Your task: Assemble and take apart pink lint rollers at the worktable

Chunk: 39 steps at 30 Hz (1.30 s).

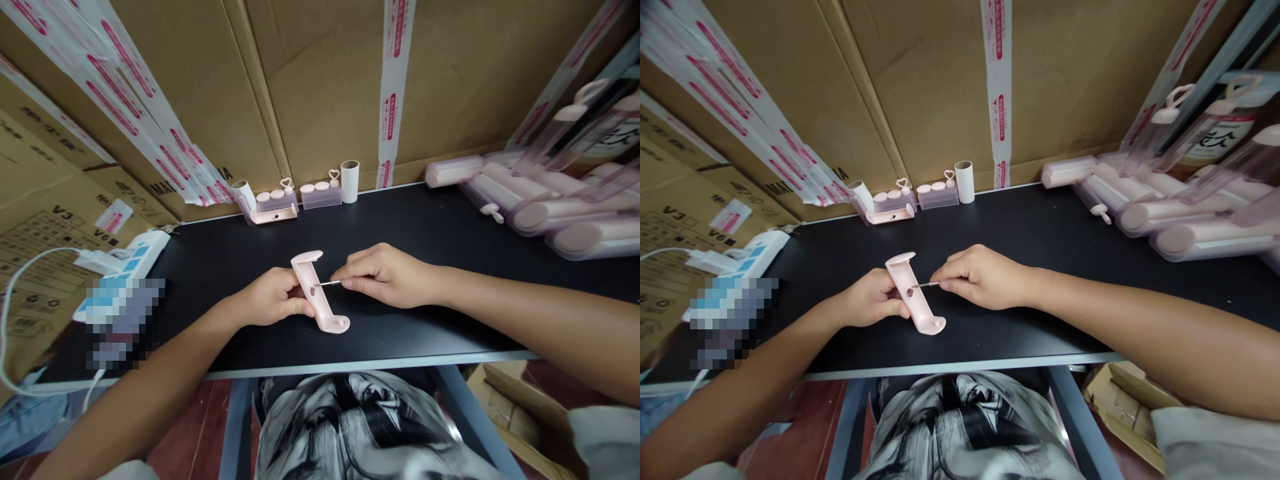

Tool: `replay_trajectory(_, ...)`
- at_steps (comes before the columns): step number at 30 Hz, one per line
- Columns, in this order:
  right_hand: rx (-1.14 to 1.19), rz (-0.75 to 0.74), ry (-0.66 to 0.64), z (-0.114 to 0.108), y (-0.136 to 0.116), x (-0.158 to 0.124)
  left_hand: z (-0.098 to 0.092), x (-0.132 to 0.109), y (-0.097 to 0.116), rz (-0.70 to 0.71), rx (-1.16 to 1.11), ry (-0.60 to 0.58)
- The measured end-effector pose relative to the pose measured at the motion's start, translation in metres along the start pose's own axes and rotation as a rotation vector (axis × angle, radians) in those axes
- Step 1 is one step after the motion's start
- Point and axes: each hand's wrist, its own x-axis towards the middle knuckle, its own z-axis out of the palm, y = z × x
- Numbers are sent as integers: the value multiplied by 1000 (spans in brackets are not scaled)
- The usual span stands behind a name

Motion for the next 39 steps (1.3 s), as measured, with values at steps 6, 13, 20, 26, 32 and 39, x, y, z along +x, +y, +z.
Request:
replay_trajectory(6, -43, -3, 28, -2, -3, 0, 0, 0, -2, 19, -63, 24)
replay_trajectory(13, -176, -8, 17, -2, -5, -3, -2, -2, -4, -4, -41, 44)
replay_trajectory(20, -180, 11, -21, -4, -9, -2, -1, 1, 0, 19, -62, -8)
replay_trajectory(26, 142, 190, -112, -3, -6, -1, -3, 1, 6, -1, -47, -62)
replay_trajectory(32, 317, 203, -148, 1, 5, 1, -2, 1, 7, -16, -104, -99)
replay_trajectory(39, 355, 138, -185, 1, 9, -1, 0, 1, 12, 12, -174, -119)
